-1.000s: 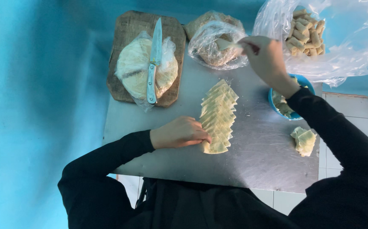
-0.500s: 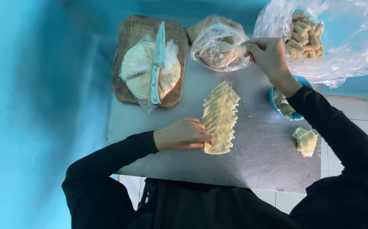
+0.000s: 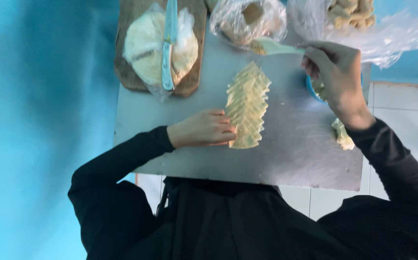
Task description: The person arranges diamond-cut dough pieces into an overlapping layered pattern on a metal worktable, presses the stack flat, spoons a light filling from a blue bowl onto the dough, and pinches the edges closed by hand. They repeat the assembly on the same piece and reach into a plastic bag of dough pieces.
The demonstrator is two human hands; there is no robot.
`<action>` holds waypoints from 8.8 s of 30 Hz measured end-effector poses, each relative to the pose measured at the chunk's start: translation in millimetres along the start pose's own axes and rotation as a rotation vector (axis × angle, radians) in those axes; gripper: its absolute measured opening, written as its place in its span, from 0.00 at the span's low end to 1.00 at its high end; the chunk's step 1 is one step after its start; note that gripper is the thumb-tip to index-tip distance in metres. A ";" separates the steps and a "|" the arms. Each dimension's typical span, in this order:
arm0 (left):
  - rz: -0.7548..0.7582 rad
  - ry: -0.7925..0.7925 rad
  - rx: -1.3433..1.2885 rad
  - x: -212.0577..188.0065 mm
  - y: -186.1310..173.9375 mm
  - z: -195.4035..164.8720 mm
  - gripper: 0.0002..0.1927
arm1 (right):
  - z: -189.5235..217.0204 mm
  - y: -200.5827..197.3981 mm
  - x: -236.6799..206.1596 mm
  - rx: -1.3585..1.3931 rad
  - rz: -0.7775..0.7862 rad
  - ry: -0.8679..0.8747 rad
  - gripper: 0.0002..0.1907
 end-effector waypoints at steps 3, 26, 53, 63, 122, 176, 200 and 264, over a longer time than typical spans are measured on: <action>-0.047 0.000 0.022 3.9 0.7 -7.3 0.11 | -3.0 -1.9 -58.2 -0.037 0.047 0.033 0.12; -0.244 -0.251 0.180 18.2 51.6 -26.8 0.11 | -110.3 -5.3 -194.1 -0.293 0.025 -0.298 0.12; -0.326 -0.523 0.143 11.7 41.7 -44.5 0.12 | -96.1 -10.7 -220.0 -0.430 -0.020 -0.532 0.11; -0.346 -0.469 0.171 15.8 40.0 -52.8 0.08 | -96.7 -12.5 -220.5 -0.428 -0.009 -0.557 0.12; -0.236 -0.427 0.108 7.2 35.7 -22.1 0.14 | -66.7 -19.0 8.7 0.222 -0.130 -0.218 0.08; -0.123 -0.159 0.353 -18.8 57.2 39.0 0.13 | -74.0 108.6 -92.4 -0.399 0.353 -0.732 0.15; -0.059 -0.119 0.418 -9.1 63.5 44.3 0.16 | -85.3 100.9 -109.1 -0.632 0.362 -0.921 0.21; -0.165 -0.690 -0.056 8.8 72.4 101.1 0.13 | -137.0 60.7 -62.3 -0.502 0.219 -0.306 0.08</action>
Point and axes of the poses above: each hand's wrist, its own x-axis towards the middle knuckle, its own y-axis out of the palm, z = x × y, the point moved 10 cm from there along x, towards the middle knuckle, and after that the axes turned 6 degrees about -z, right-handed, at the moved point
